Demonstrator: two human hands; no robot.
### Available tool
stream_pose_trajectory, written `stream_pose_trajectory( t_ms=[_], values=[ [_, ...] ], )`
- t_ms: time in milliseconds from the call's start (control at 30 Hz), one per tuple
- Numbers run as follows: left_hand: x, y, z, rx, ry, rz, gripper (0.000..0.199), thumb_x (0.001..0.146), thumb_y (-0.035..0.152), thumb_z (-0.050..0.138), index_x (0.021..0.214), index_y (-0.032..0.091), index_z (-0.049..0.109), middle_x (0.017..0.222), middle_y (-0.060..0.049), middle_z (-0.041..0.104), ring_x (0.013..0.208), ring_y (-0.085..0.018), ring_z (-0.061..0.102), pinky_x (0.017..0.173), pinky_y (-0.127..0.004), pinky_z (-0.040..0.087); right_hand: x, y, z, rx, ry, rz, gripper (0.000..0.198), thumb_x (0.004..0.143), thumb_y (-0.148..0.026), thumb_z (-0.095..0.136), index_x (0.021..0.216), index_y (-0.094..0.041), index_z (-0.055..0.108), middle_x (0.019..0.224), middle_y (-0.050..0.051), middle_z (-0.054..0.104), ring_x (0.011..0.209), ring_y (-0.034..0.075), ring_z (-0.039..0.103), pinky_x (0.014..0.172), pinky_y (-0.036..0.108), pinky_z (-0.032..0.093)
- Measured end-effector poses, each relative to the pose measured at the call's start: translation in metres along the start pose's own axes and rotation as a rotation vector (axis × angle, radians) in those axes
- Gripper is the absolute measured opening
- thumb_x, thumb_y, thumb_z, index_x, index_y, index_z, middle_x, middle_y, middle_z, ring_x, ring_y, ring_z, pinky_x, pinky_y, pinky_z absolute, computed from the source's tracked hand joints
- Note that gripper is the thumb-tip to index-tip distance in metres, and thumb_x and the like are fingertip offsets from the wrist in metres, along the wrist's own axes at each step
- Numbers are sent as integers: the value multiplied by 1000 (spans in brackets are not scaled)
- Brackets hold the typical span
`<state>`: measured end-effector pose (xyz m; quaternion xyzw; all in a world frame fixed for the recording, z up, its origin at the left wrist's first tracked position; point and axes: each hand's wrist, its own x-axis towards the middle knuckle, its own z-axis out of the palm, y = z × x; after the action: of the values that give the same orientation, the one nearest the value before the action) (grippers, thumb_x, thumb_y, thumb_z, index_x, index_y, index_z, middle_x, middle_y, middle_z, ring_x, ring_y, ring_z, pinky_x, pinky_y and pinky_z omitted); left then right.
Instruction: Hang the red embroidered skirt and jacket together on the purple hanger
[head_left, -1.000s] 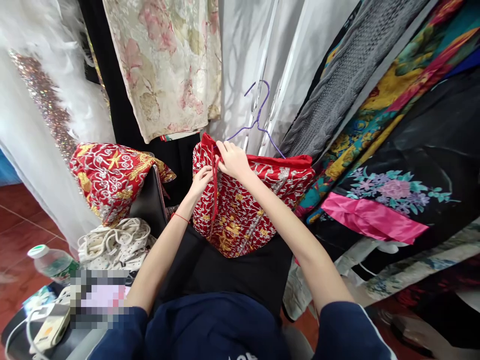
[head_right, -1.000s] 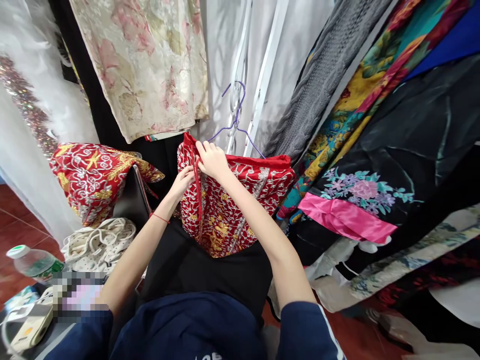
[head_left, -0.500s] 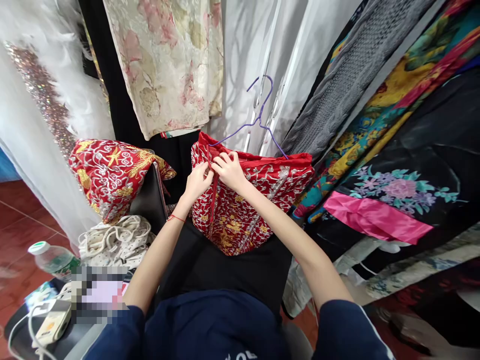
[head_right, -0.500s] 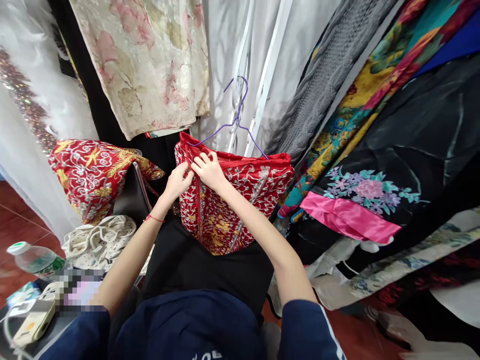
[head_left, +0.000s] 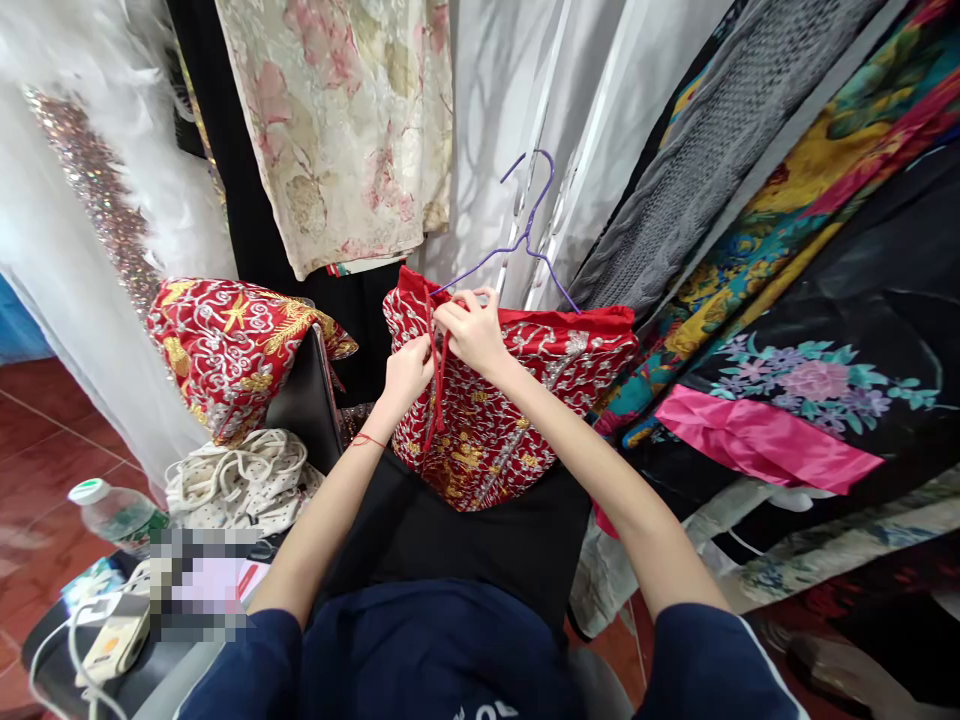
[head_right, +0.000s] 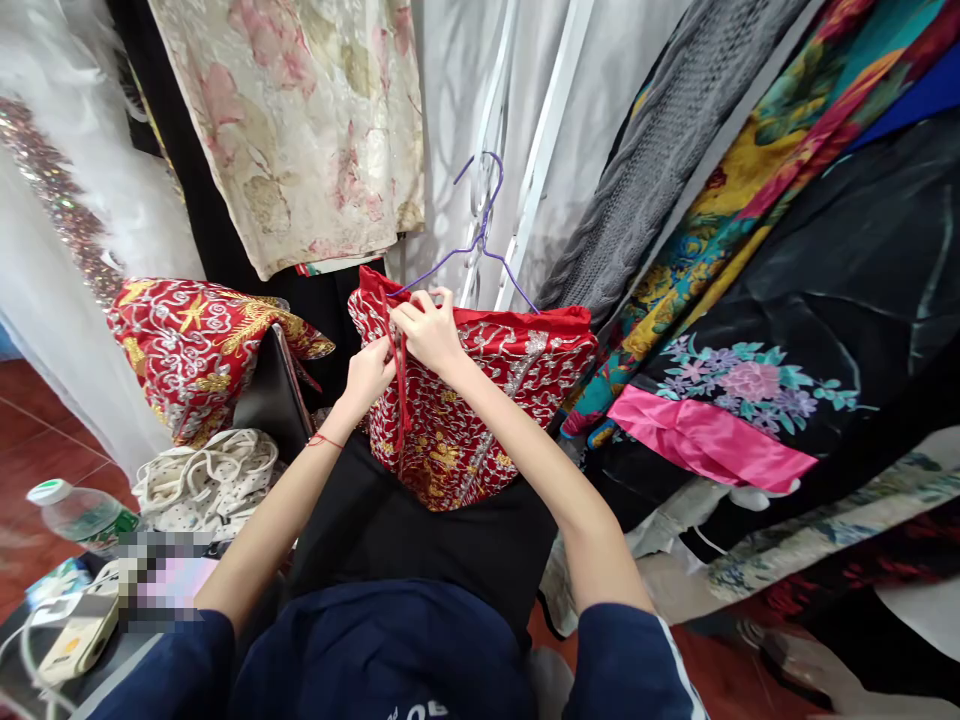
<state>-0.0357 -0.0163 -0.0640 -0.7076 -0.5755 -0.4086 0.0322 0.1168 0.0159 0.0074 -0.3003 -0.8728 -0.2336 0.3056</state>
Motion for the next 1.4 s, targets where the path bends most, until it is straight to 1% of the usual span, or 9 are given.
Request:
stream_pose_trajectory(
  t_ms=[200,433,633,700,800,900,1167,1333,1400],
  values=[
    [-14,0,-3,-128,64,40,21,95,27,49,75,23,45,72,-1,55,67,-16,50,63,-28,31,17,0,-11,-9,68,199,38,101,-16,34,118,-22,68,129,12,67,115,31,52,101,54,29],
    [9,-17,-21,-82,38,10,15,89,32,55,77,23,52,74,-1,58,68,-17,52,63,-27,34,1,34,-58,-31,-194,42,39,100,-39,49,130,-16,60,108,13,73,98,27,61,92,41,37],
    [104,-24,-31,-168,434,-52,31,88,48,61,97,19,55,105,-11,62,102,-25,59,97,-37,44,-31,105,-121,-207,-247,570,44,94,-54,53,98,-15,73,89,13,72,85,26,61,78,38,42],
    [140,-25,-28,-171,322,-113,38,81,53,68,89,19,56,95,-10,63,99,-27,59,97,-40,43,-44,131,-133,-161,-425,642,39,83,-56,67,87,-17,74,83,11,71,80,24,61,74,36,43],
    [169,-31,-28,-129,-34,-127,33,76,47,72,67,21,55,65,-4,55,73,-22,56,79,-35,46,-64,160,-145,87,-660,649,37,81,-55,66,70,-20,72,67,4,66,67,18,57,68,32,42],
    [167,-39,-37,-86,-153,-14,29,82,37,63,61,20,55,57,-1,48,59,-16,45,70,-31,41,-82,170,-149,280,-565,604,42,83,-58,58,73,-20,71,67,1,65,66,16,56,67,30,41],
    [149,-33,-49,-406,175,81,35,93,47,52,72,19,53,67,0,43,68,-15,41,73,-28,41,-85,152,-119,10,20,794,36,95,-42,41,92,-19,68,90,11,71,82,23,58,75,34,42],
    [147,-35,-35,-424,79,-10,43,98,46,50,64,20,43,65,1,37,69,-15,43,78,-30,42,-83,142,-99,-43,-16,850,29,95,-33,41,94,-19,66,97,15,69,91,29,60,83,40,45],
    [134,-35,-29,-419,81,-19,39,97,46,51,69,19,50,66,0,45,73,-17,49,81,-30,44,-85,123,-89,-115,75,825,32,96,-30,37,101,-17,65,104,18,67,101,32,59,89,46,44]
  ],
)
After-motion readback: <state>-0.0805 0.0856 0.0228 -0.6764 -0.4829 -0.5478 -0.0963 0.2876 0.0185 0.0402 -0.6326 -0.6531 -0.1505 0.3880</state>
